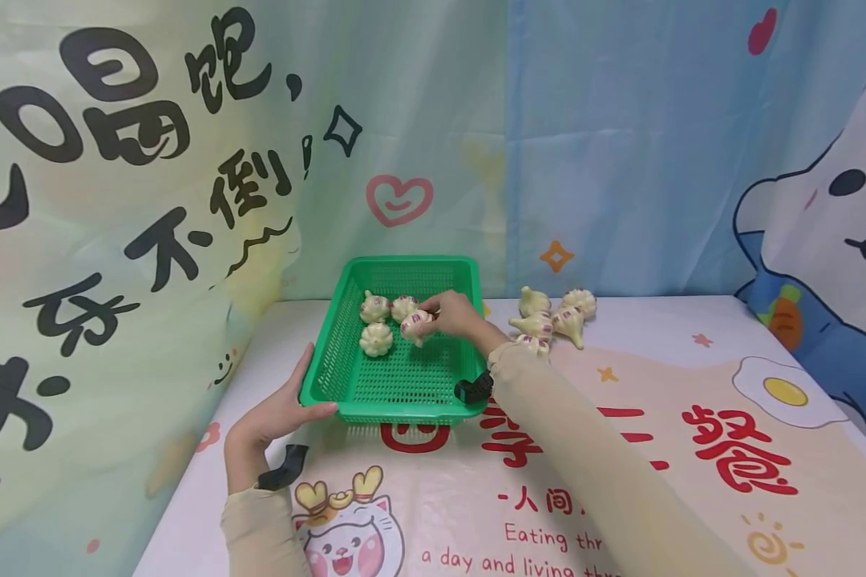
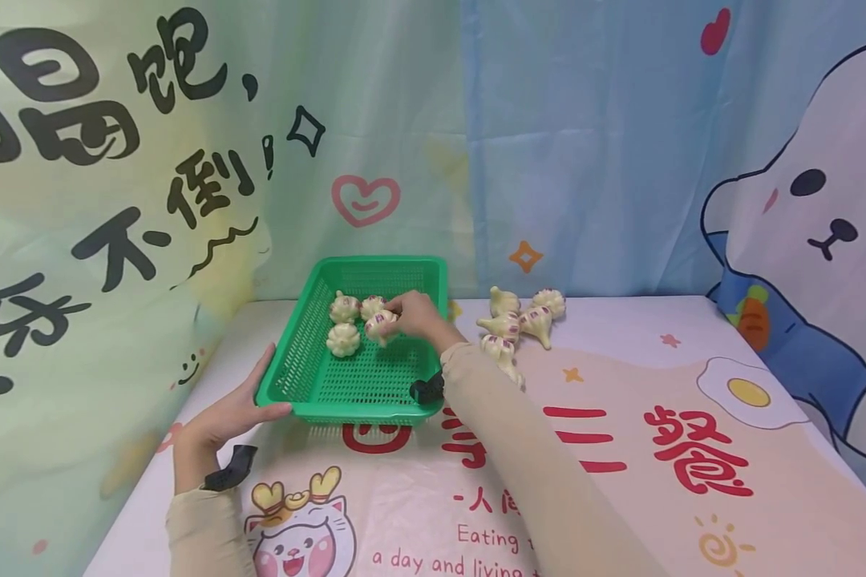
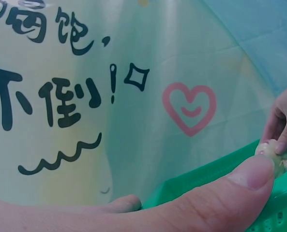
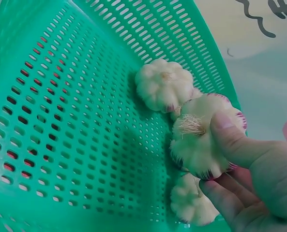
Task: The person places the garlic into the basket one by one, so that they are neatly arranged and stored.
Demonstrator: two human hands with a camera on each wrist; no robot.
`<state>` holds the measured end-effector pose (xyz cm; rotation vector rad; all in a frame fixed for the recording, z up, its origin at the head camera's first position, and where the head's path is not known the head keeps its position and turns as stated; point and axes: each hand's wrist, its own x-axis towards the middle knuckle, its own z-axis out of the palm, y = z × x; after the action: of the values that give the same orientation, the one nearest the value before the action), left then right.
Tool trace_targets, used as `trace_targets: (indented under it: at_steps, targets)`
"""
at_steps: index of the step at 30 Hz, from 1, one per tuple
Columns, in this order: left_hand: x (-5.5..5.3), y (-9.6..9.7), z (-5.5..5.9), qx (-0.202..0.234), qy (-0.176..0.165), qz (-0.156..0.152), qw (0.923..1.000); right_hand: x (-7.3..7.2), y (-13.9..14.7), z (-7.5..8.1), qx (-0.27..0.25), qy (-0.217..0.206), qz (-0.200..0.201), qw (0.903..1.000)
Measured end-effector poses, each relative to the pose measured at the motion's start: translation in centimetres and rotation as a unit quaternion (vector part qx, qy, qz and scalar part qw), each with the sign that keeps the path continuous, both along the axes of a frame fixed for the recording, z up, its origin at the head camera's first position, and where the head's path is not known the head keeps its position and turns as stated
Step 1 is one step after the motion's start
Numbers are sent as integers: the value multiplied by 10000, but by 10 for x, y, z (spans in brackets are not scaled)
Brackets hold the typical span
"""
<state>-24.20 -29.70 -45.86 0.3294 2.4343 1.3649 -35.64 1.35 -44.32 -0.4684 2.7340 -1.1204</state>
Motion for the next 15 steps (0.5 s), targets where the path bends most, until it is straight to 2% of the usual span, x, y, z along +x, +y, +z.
trace_targets:
  at_steps: [6, 13, 15]
  targets:
    - [-1, -1, -2, 39, 49, -50, 10000, 2, -5, -1, 167, -77, 37, 9998]
    - [-2, -2, -3, 122, 86, -59, 9999, 1, -8, -6, 450, 474, 414, 9970]
    - [-1, -2, -3, 110, 46, -27, 9999, -3, -10, -11, 461, 506, 477, 9965]
